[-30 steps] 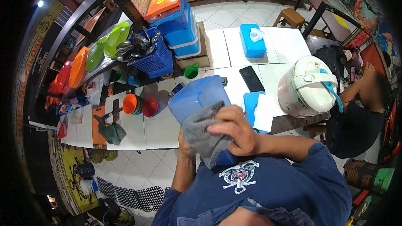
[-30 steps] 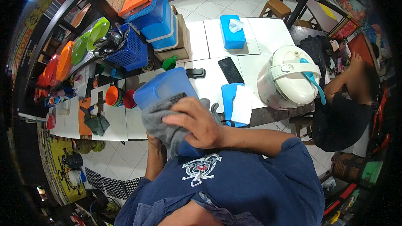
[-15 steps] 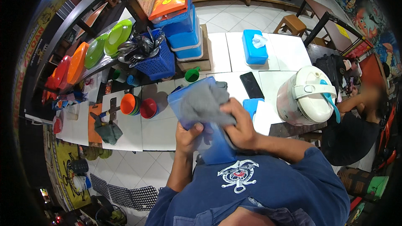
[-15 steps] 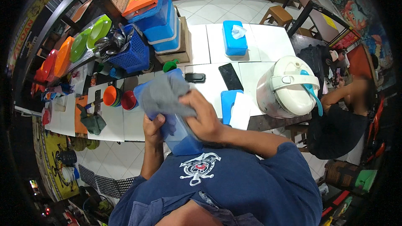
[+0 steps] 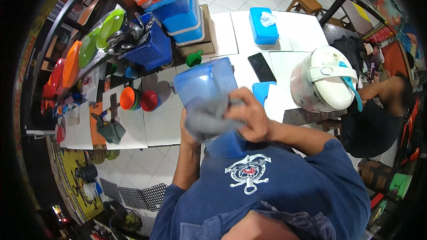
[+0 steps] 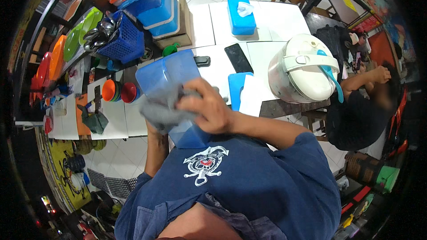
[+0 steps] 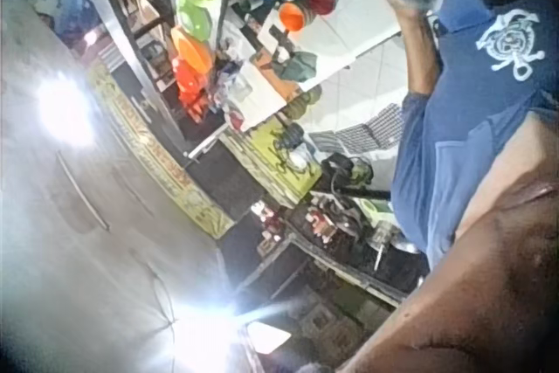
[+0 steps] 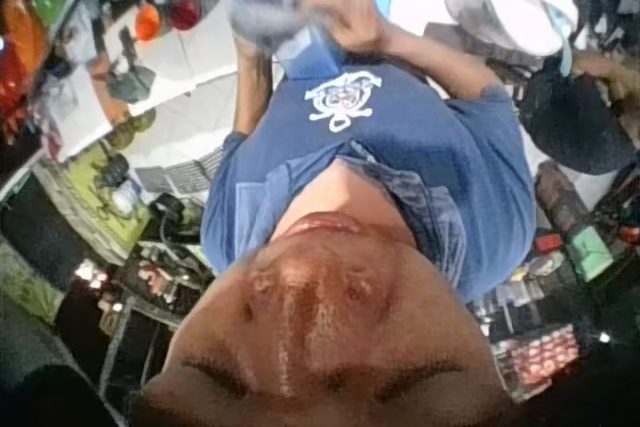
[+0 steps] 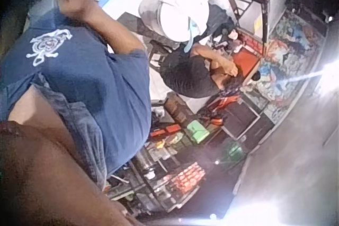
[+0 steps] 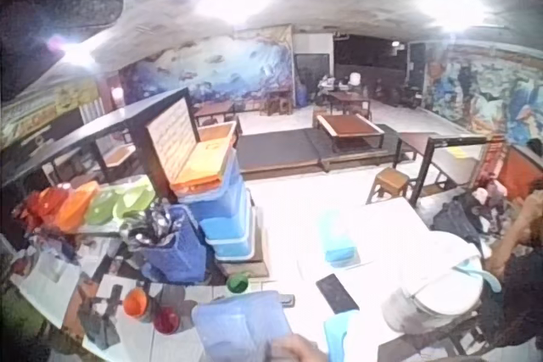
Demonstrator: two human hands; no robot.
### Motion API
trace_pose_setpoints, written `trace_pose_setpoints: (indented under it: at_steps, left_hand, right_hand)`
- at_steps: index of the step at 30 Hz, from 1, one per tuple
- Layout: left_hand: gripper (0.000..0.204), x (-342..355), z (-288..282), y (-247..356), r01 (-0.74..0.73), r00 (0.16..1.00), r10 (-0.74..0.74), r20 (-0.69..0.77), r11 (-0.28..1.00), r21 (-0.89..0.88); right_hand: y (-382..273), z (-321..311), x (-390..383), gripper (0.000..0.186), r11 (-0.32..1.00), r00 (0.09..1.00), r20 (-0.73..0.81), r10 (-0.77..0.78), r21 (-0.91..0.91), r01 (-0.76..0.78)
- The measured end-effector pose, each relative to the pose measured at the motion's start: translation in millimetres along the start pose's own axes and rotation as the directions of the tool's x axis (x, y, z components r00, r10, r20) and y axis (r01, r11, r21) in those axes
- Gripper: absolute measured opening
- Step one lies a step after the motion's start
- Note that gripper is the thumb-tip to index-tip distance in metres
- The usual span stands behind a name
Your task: The person wipes the exterior of a blue plastic container and its lid with a gray cloth, then wipes a clear plastic container and its lid. The person places the cleaned items on the table.
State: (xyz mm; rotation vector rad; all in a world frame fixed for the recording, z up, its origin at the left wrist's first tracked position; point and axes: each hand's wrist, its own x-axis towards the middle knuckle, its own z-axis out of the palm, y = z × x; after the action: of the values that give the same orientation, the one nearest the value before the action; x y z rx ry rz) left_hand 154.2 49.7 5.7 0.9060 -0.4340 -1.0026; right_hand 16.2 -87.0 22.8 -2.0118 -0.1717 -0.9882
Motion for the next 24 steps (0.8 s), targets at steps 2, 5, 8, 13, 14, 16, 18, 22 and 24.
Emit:
trace_pose_setpoints:
  at_steps: [2,5,8,13,14,16,18,22,24]
  left_hand:
    - [0.033,1,-2,-5,-0.026,0.998,0.032,-0.055,0.994,0.108]
    - [0.03,-5,7,-10,0.038,0.998,-0.035,-0.046,0.997,0.069]
    - [0.031,-3,15,-10,0.058,0.992,-0.055,0.111,0.998,-0.026]
    - [0.029,-6,22,3,-0.031,0.996,0.026,0.081,0.998,0.061]
    - [0.028,-5,20,1,-0.103,0.994,0.102,0.05,0.995,0.008]
    - [0.025,-13,25,3,-0.141,0.989,0.137,-0.056,0.986,-0.089]
    - [0.023,-16,27,-2,-0.063,0.988,0.082,-0.133,0.989,0.137]
    - [0.021,-16,33,-7,0.009,0.997,0.003,-0.074,0.987,0.159]
    - [0.025,-14,41,1,0.028,0.998,-0.037,0.043,0.98,0.196]
  right_hand:
    - [-3,-6,-17,0.055,0.999,0.993,0.119,0.004,0.046,-0.009]
    - [-1,-12,-24,0.053,0.997,0.996,0.07,0.062,0.035,-0.064]
    - [7,-16,17,0.055,0.996,0.979,-0.193,0.071,-0.031,-0.078]
    - [2,-14,28,0.055,0.995,0.99,-0.129,0.051,-0.082,-0.062]
    - [-1,-14,16,0.051,0.998,0.999,-0.011,0.037,-0.052,-0.038]
    - [-8,-14,-17,0.048,0.995,0.99,0.111,0.089,0.035,-0.093]
    - [-12,-17,-29,0.045,0.991,0.979,0.171,0.111,0.056,-0.122]
    - [-19,-33,-7,0.043,0.989,0.993,0.013,0.116,-0.093,-0.114]
    - [-12,-37,13,0.043,0.978,0.986,-0.118,0.115,-0.159,-0.134]
